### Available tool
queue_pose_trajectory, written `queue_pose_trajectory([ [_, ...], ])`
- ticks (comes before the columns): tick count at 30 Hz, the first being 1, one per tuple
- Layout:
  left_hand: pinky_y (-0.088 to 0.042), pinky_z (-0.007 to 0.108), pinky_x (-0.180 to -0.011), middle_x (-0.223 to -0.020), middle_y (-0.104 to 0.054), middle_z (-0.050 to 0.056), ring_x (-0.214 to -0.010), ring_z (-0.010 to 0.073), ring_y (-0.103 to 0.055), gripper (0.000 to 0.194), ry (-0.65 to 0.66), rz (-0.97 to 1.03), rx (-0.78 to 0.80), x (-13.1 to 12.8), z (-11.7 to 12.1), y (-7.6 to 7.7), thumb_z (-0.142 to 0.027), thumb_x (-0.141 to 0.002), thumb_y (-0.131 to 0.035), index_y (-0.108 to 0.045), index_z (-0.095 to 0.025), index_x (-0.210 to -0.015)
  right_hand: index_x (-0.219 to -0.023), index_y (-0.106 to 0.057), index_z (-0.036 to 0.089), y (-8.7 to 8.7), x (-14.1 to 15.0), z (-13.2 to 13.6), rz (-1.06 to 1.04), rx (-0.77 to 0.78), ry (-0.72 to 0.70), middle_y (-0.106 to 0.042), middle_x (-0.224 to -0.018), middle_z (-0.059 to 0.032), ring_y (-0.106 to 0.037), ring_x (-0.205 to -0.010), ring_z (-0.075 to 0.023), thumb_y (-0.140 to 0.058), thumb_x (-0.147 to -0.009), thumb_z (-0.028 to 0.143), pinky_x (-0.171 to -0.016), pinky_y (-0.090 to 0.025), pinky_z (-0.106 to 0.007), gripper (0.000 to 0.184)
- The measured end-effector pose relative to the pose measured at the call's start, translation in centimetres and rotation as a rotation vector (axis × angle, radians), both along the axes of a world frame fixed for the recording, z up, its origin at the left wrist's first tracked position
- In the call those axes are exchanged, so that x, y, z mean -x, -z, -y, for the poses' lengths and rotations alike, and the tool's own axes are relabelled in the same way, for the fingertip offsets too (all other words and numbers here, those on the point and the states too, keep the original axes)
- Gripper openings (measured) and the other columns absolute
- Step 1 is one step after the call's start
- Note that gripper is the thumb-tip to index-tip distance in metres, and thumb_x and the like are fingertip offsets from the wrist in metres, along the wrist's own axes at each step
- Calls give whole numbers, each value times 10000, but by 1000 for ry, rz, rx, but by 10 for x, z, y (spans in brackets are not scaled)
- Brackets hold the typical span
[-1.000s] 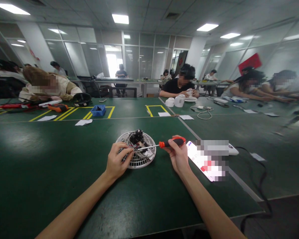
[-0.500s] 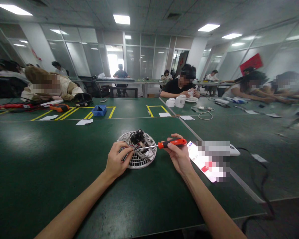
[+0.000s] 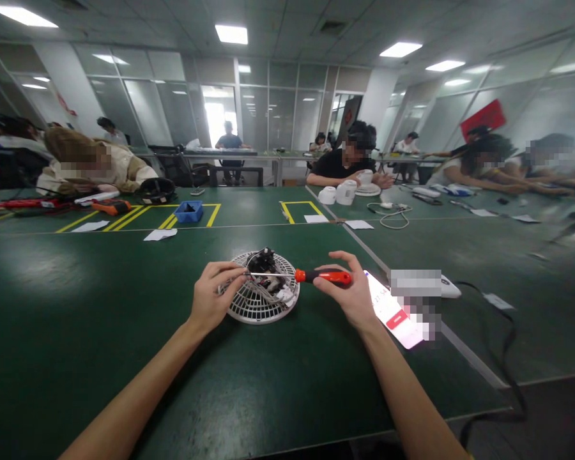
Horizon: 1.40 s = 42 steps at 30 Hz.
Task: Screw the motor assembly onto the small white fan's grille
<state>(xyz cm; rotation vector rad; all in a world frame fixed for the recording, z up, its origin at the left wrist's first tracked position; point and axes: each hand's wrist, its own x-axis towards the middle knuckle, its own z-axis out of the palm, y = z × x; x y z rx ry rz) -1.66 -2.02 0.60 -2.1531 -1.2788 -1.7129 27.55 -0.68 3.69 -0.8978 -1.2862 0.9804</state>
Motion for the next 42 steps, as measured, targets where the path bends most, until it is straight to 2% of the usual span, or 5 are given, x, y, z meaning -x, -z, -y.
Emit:
queue_pose_trajectory([
  [7, -587, 333, -795, -945, -780, 74, -877, 199, -721, 194, 273, 123, 340, 13, -2, -16, -374, -905, -720, -820, -234, -994, -881, -732, 228, -18, -9, 8, 168, -5, -79, -749, -883, -23, -703, -826, -213, -963, -581, 261, -831, -590, -391, 380],
  [23, -534, 297, -729, -799, -735, 44, -766, 177, -670, 247, 301, 247, 448, -4, 1, -22, -410, -887, -699, -759, -181, -816, -912, -763, 216, -4, -12, 4, 284, 67, -267, -688, -632, 15, -596, -510, -134, -745, -863, 422, -459, -450, -229, 213],
  [31, -551, 283, -696, -784, -732, 47, -721, 159, -662, 298, 376, 397, 505, -20, -10, -29, -463, -860, -727, -751, -168, -825, -913, -751, 248, -11, -14, 6, 406, -58, -237, -742, -858, -2, -657, -761, -185, -846, -768, 364, -657, -525, -296, 209],
  [36, -510, 261, -604, -723, -674, 31, -646, 138, -599, 358, 354, 387, 529, -18, -22, -30, -506, -879, -688, -710, -162, -783, -933, -743, 243, -8, -8, 8, 347, -1, -284, -720, -851, -12, -618, -682, -169, -786, -830, 406, -526, -493, -258, 198],
  [42, -550, 388, -897, -1356, -559, 118, -1177, 244, -591, 483, 182, 286, 303, -21, -27, -14, -546, -923, -616, -665, -255, -1305, -934, -737, 242, -9, -7, 9, 367, -32, -214, -717, -846, -17, -620, -704, -177, -764, -843, 428, -543, -489, -267, 209],
])
